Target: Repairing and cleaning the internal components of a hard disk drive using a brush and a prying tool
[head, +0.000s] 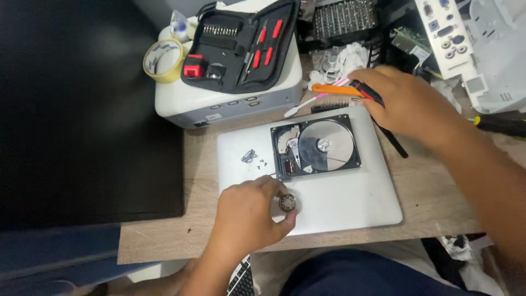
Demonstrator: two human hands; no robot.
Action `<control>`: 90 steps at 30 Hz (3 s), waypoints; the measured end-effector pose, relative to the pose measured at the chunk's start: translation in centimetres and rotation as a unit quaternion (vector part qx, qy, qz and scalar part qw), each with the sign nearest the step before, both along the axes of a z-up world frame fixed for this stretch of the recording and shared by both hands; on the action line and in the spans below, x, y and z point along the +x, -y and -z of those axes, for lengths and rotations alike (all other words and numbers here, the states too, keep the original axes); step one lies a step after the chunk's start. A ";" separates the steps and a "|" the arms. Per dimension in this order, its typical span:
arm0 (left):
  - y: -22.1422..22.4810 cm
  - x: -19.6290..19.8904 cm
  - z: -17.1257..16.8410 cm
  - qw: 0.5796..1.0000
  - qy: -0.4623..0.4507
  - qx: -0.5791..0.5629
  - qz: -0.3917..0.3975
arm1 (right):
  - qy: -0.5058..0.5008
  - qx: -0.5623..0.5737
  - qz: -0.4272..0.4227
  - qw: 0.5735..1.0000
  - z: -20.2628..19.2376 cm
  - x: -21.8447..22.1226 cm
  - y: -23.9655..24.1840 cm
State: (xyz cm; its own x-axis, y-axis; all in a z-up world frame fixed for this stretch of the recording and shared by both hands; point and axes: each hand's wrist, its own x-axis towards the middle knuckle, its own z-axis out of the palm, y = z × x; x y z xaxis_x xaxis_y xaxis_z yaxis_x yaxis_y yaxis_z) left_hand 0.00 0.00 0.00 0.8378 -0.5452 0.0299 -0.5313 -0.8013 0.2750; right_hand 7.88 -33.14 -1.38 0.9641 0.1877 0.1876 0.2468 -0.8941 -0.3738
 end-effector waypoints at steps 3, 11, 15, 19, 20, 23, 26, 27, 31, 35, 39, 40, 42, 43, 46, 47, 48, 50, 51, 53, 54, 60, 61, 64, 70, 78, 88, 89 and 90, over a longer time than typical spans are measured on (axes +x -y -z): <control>0.3 0.4 -3.4 0.991 -0.112 -0.051 -0.056 | 0.005 -0.036 0.019 0.999 0.4 -0.1 0.7; 2.4 9.5 -0.6 0.676 -0.431 -0.566 0.193 | 0.160 -0.089 0.000 0.983 2.8 -0.4 0.1; 3.6 12.9 2.3 0.507 -0.494 -0.656 0.263 | 0.117 -0.088 0.036 0.989 2.9 -1.1 0.2; 3.0 13.0 3.7 0.467 -0.505 -0.671 0.276 | 0.160 -0.095 0.045 0.982 4.3 -0.7 0.5; 2.7 13.0 4.3 0.464 -0.515 -0.674 0.255 | 0.159 -0.089 0.042 0.982 4.5 -0.7 0.4; 2.3 12.9 5.4 0.483 -0.520 -0.668 0.226 | 0.154 -0.083 0.038 0.984 5.2 -0.5 0.2; 2.5 13.3 6.5 0.499 -0.525 -0.650 0.230 | 0.137 -0.082 0.045 0.986 5.1 -0.4 0.2; 2.8 13.3 7.0 0.494 -0.533 -0.644 0.238 | 0.122 -0.077 0.048 0.988 4.9 -0.5 0.3; 3.0 13.1 6.7 0.479 -0.544 -0.645 0.243 | 0.163 -0.102 0.057 0.980 5.7 0.0 1.0; 2.9 12.6 6.3 0.508 -0.518 -0.651 0.225 | 0.127 -0.133 0.052 0.982 4.6 -0.6 0.3; 2.9 11.7 3.5 0.676 -0.322 -0.641 0.171 | 0.113 -0.161 0.078 0.977 5.2 -0.5 0.4; 3.1 11.5 3.0 0.676 -0.321 -0.642 0.169 | 0.112 -0.161 0.075 0.978 5.2 -0.2 0.3; 3.7 10.7 2.3 0.738 -0.177 -0.634 0.146 | 0.083 -0.178 0.093 0.976 5.1 -0.4 0.4; 3.8 10.5 2.1 0.737 -0.176 -0.635 0.148 | 0.084 -0.179 0.093 0.976 5.3 -0.4 0.4; 4.3 10.0 1.6 0.828 -0.022 -0.548 0.117 | 0.116 -0.172 0.090 0.974 5.4 -0.4 0.4; 4.4 9.9 1.5 0.836 0.003 -0.532 0.133 | 0.122 -0.176 0.089 0.973 5.4 -0.4 0.4; 4.5 9.9 1.5 0.844 0.027 -0.515 0.149 | 0.127 -0.181 0.088 0.971 5.3 -0.4 0.4; 4.7 10.0 1.7 0.852 0.054 -0.499 0.149 | 0.152 -0.182 0.076 0.969 5.4 -0.3 0.3; 4.9 10.0 1.9 0.859 0.081 -0.483 0.148 | 0.177 -0.182 0.065 0.965 5.5 -0.4 0.3; 4.8 10.1 1.9 0.863 0.085 -0.476 0.149 | 0.204 -0.188 0.056 0.959 5.0 0.1 -0.3; 4.7 10.0 1.9 0.866 0.090 -0.468 0.149 | 0.232 -0.194 0.046 0.952 4.8 0.3 -0.6; 4.7 9.9 2.2 0.859 0.114 -0.487 0.106 | -0.026 -0.283 0.098 0.954 3.4 3.3 -2.1; 4.7 9.9 2.1 0.859 0.115 -0.488 0.106 | -0.024 -0.284 0.098 0.953 3.4 3.7 -2.2; 4.7 9.8 2.0 0.860 0.113 -0.483 0.118 | -0.041 -0.313 0.087 0.945 3.5 4.6 -2.5; 4.7 9.8 2.2 0.861 0.101 -0.486 0.112 | 0.043 -0.291 0.111 0.949 4.7 4.4 -2.5; 4.5 9.7 2.0 0.866 0.126 -0.475 0.092 | 0.327 -0.132 -0.005 0.936 3.5 4.1 -2.2; 4.7 10.4 2.8 0.885 0.122 -0.433 0.121 | 0.229 0.406 -0.099 0.879 3.3 -1.3 -4.2; 4.6 10.3 2.8 0.884 0.111 -0.439 0.116 | 0.250 0.400 -0.135 0.871 3.8 -1.4 -4.0; 4.7 10.2 2.7 0.884 0.100 -0.444 0.110 | 0.270 0.394 -0.170 0.862 4.4 -1.5 -3.8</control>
State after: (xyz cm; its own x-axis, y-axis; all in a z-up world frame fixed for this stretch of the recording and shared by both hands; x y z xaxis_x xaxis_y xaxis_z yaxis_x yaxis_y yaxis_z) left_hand 10.16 -4.67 -2.74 0.6436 -0.3817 0.6634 -0.7567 -0.1878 0.6262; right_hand 6.36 -29.37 -5.77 0.6103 0.0514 0.7905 0.7732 -0.2560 -0.5803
